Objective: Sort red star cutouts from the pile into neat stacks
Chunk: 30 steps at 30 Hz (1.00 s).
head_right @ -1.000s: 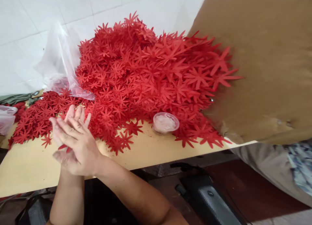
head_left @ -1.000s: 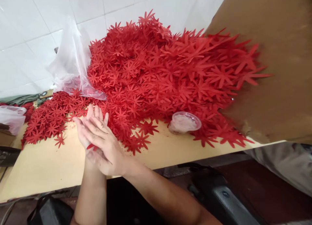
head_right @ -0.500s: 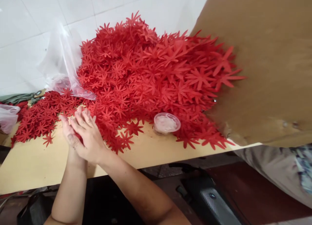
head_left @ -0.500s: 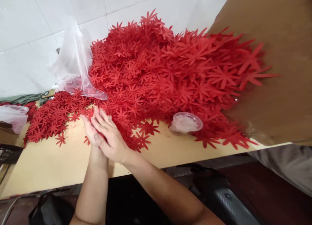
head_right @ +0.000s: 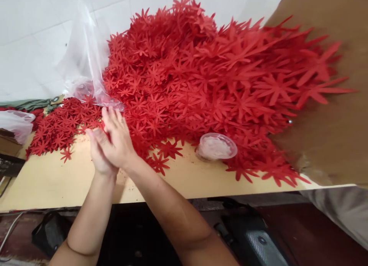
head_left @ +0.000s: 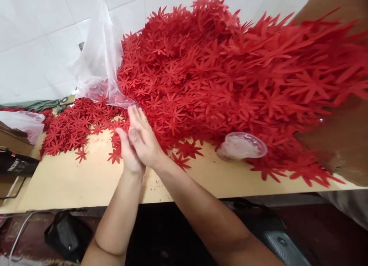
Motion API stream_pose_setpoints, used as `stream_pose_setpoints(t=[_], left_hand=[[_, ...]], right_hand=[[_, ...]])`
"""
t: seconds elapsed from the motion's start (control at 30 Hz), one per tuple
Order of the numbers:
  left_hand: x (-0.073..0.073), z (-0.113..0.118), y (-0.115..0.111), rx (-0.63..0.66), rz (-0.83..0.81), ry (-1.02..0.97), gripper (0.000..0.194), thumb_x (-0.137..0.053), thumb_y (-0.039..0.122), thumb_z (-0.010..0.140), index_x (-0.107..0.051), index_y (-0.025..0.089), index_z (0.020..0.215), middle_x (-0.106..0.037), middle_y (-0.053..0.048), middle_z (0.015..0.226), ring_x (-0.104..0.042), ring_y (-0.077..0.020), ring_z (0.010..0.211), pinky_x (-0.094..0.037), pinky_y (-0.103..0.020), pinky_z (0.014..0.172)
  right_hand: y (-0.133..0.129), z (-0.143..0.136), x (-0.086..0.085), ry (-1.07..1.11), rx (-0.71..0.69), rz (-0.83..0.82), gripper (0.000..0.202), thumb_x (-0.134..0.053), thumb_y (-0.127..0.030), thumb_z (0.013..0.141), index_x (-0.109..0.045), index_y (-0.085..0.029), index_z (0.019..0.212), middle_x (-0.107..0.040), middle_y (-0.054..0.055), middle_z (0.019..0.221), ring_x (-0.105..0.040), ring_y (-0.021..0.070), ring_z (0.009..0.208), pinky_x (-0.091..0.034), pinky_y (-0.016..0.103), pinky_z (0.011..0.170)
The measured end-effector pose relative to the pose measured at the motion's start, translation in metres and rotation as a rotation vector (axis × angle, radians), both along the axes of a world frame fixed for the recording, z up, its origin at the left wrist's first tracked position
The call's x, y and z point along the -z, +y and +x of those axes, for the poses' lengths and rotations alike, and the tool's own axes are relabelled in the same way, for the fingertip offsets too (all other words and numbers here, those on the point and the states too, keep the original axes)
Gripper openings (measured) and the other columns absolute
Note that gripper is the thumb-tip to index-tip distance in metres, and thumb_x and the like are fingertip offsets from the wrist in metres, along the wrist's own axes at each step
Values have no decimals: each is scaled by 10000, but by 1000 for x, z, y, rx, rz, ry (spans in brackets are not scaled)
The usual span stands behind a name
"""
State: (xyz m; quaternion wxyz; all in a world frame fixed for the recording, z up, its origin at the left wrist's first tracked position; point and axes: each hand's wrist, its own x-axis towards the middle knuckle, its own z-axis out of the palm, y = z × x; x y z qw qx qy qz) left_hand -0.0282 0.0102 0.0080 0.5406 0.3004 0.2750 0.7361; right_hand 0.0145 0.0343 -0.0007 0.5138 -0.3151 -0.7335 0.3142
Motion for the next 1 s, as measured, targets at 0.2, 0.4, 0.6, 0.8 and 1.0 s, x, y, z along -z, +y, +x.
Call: stream_pose_setpoints(t=[0.2, 0.4, 0.6, 0.8, 1.0], left_hand=[[4, 16, -7, 10, -179, -80, 244, -495, 324, 881, -647, 202, 1026, -641, -35, 1218, -455, -182, 1303, -352, -318, 1098], [7, -3, 1, -38, -371, -189, 97, -617, 77, 741, -579, 165, 728, -681, 24, 743, -669, -116, 771, -504, -327, 890], [12, -18, 8, 63, -425, -236, 39, -586, 133, 790, -579, 165, 811, -681, 20, 734, -650, -104, 669, -538, -406, 863], [11, -28, 10, 81, -429, -214, 12, -581, 195, 814, -581, 183, 816, -680, 27, 729, -654, -101, 699, -513, -453, 929], [10, -22, 16, 127, -479, -225, 133, -487, 205, 849, -597, 164, 788, -690, -10, 731, -657, -122, 702, -508, -441, 938]], right_hand=[[57, -4, 7, 178, 215, -261, 882, -111, -765, 814, -493, -150, 1318, -432, 130, 1432, -316, 252, 1386, -219, 483, 1150], [64, 1, 6, 213, 275, -106, 742, -155, -681, 877, -652, -145, 1004, -676, 113, 1042, -621, 200, 1032, -450, 383, 974], [45, 44, -14, -22, 311, 71, 495, -366, -533, 897, -671, -144, 869, -679, 90, 854, -644, 182, 828, -519, 338, 779], [15, 163, -26, -382, 537, 110, 348, -494, -507, 828, -697, -226, 861, -697, 64, 834, -630, 172, 761, -501, 369, 724], [7, 233, -2, -839, 449, 160, 400, -405, -490, 844, -696, -246, 719, -687, 63, 704, -583, 182, 675, -404, 417, 718]])
